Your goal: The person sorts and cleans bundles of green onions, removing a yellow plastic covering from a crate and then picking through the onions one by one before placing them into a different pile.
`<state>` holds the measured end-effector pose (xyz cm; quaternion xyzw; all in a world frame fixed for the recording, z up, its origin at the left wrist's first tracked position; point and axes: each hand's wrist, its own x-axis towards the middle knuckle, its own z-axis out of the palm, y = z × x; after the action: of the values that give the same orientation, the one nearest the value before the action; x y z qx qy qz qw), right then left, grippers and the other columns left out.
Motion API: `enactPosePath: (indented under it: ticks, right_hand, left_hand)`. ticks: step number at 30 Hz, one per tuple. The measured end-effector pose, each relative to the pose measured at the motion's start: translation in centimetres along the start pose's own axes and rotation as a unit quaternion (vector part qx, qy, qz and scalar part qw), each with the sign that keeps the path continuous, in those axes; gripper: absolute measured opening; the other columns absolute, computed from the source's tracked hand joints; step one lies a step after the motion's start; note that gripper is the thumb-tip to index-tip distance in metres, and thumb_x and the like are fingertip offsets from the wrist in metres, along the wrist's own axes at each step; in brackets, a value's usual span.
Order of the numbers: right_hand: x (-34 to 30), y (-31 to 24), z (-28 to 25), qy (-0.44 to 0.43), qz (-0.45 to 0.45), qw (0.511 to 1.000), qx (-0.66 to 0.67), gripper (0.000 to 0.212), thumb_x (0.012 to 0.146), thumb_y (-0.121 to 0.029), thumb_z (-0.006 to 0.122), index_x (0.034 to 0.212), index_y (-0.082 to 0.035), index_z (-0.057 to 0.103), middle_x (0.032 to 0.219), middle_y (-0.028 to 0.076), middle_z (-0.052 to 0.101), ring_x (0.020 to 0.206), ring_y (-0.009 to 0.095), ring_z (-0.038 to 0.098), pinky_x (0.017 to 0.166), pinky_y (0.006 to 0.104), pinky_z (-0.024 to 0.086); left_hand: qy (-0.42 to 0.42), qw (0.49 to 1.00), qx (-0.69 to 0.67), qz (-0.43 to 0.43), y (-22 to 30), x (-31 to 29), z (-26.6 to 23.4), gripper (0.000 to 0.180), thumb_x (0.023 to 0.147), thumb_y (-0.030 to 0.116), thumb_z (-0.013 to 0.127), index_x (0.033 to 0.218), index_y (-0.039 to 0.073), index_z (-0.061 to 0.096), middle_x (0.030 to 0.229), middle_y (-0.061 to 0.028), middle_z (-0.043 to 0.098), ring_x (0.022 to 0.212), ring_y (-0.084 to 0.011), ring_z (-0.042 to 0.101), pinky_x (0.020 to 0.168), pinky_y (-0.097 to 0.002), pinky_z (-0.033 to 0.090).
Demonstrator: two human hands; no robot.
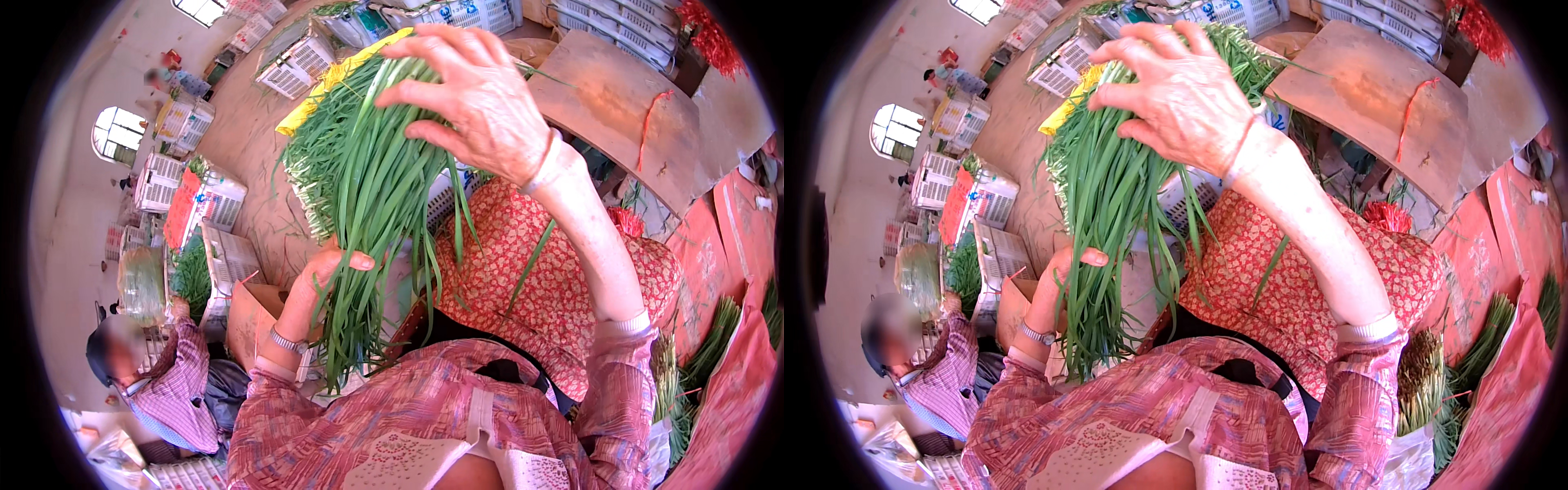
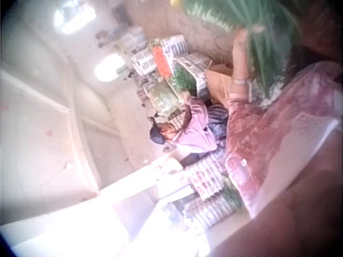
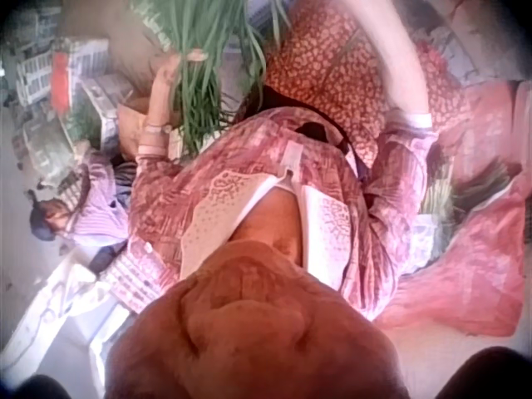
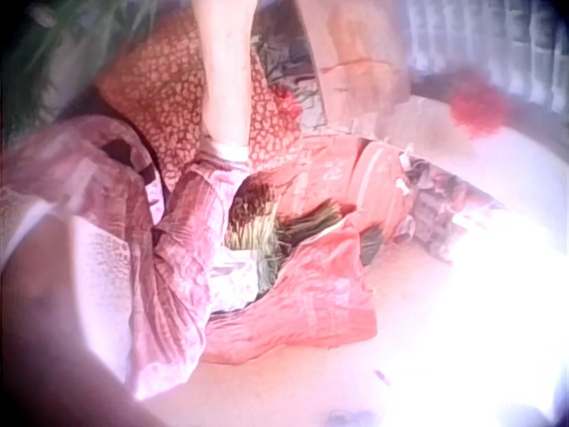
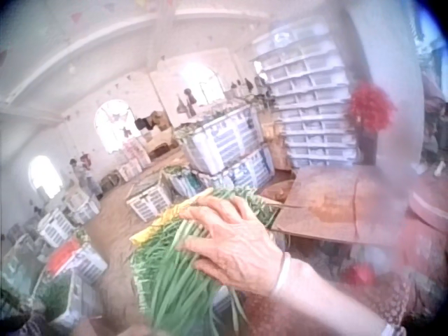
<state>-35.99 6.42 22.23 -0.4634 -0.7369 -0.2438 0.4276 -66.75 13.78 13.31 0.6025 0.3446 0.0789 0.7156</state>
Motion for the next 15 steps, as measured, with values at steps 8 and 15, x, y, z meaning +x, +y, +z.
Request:
enactPosePath:
  ticks: [8,15]
  right_hand:
    - [1.3,3.2,2.4,0.037,0.053,0.988,0.138,0.015,0.089,-0.025,0.059,0.089,-0.01,0.057,0.066,0.013,0.059,0.066,0.036,0.061,0.061,0.0422,0.049]
    - [0.5,1.6,2.4,-0.163,-0.028,0.984,0.071,0.018,0.081,-0.029,0.068,0.098,-0.024,0.067,0.098,-0.002,0.061,0.109,0.023,0.054,0.094,0.0495,0.038]
  left_hand:
    - [-0.038,0.996,-0.02,-0.078,-0.1,0.0,0.8,0.059,0.062,0.019,0.076,0.117,0.001,0.061,0.096,-0.0083,0.067,0.085,-0.0187,0.064,0.08,-0.0313,0.051]
    - [0.011,0.997,-0.017,-0.069,-2.7,0.5,-0.8,0.057,0.06,0.01,0.076,0.115,0.001,0.061,0.097,-0.0092,0.068,0.086,-0.0186,0.064,0.078,-0.0311,0.052]
